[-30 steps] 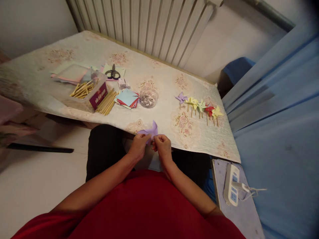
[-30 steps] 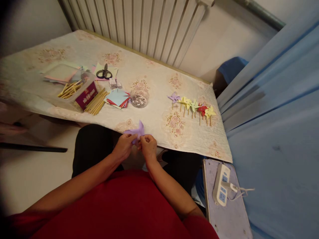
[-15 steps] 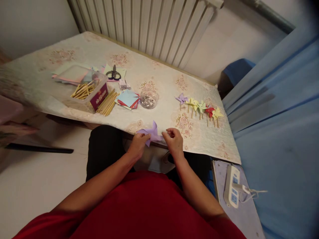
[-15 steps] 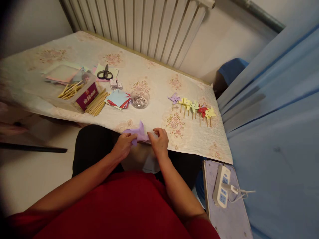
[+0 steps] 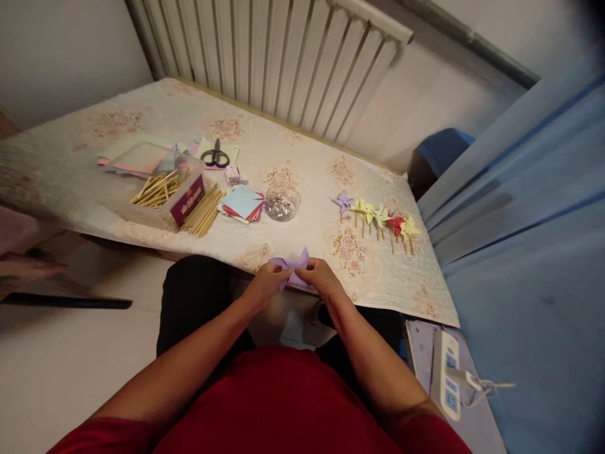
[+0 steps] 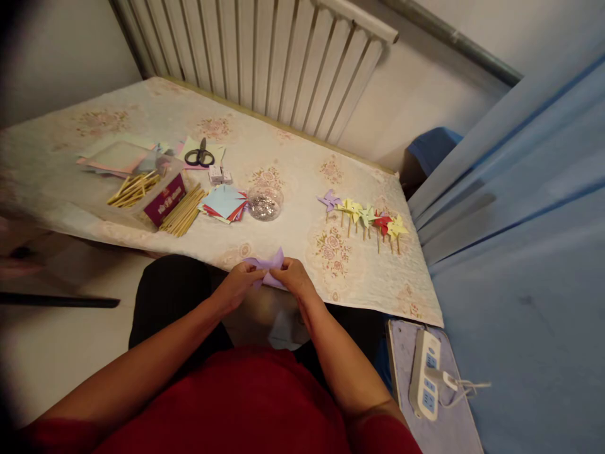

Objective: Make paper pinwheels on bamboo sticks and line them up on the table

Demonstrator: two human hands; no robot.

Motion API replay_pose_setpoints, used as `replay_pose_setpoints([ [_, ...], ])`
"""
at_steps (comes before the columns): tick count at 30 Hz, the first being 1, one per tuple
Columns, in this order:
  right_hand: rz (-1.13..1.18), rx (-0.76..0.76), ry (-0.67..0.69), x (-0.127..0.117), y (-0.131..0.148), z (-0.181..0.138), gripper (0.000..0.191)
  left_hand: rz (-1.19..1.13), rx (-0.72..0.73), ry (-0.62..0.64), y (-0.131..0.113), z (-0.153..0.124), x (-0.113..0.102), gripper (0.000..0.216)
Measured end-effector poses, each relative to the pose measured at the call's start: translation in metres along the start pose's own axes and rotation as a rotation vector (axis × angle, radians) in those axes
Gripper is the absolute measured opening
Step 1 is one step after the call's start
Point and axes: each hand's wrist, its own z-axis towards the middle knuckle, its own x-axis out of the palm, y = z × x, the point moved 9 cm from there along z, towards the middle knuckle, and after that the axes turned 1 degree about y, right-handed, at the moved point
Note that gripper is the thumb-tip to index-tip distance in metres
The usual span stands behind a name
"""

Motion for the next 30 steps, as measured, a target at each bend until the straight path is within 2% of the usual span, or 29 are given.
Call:
replay_pose_setpoints([
  [6,-0.059,-0.003,-0.028,-0.007,-0.004,0.023,0.014,0.015,0.001,0.057,-0.001,0.028,-0.001,0.020],
  [13,0.032,0.018,-0.091,-0.019,-0.001,0.051,0.017,-0.085,0.012,0.155,-0.020,0.065,0.012,0.018],
  [18,-0.024,0.014,-0.154,-0.028,0.008,0.071,0.019,-0.114,0.016,0.241,-0.029,0.092,0.014,0.019],
  [21,-0.089,-0.031,-0.212,-0.045,0.029,0.083,0.028,-0.096,0.023,0.243,-0.027,0.106,0.006,0.020],
  [23,-0.145,-0.090,-0.324,-0.064,0.052,0.092,0.033,-0.061,0.011,0.242,-0.021,0.114,0.000,0.020],
  [25,-0.255,-0.141,-0.422,-0.080,0.078,0.104,0.033,-0.013,-0.013,0.242,-0.012,0.120,-0.005,0.019],
  [26,-0.303,-0.169,-0.427,-0.081,0.090,0.113,0.030,0.011,-0.027,0.244,-0.008,0.122,-0.006,0.017],
  [28,-0.367,-0.224,-0.325,-0.068,0.109,0.139,0.021,0.050,-0.054,0.259,-0.001,0.128,-0.005,0.013],
  [30,-0.404,-0.253,-0.142,-0.039,0.118,0.168,0.014,0.061,-0.075,0.288,0.004,0.133,-0.001,0.011],
])
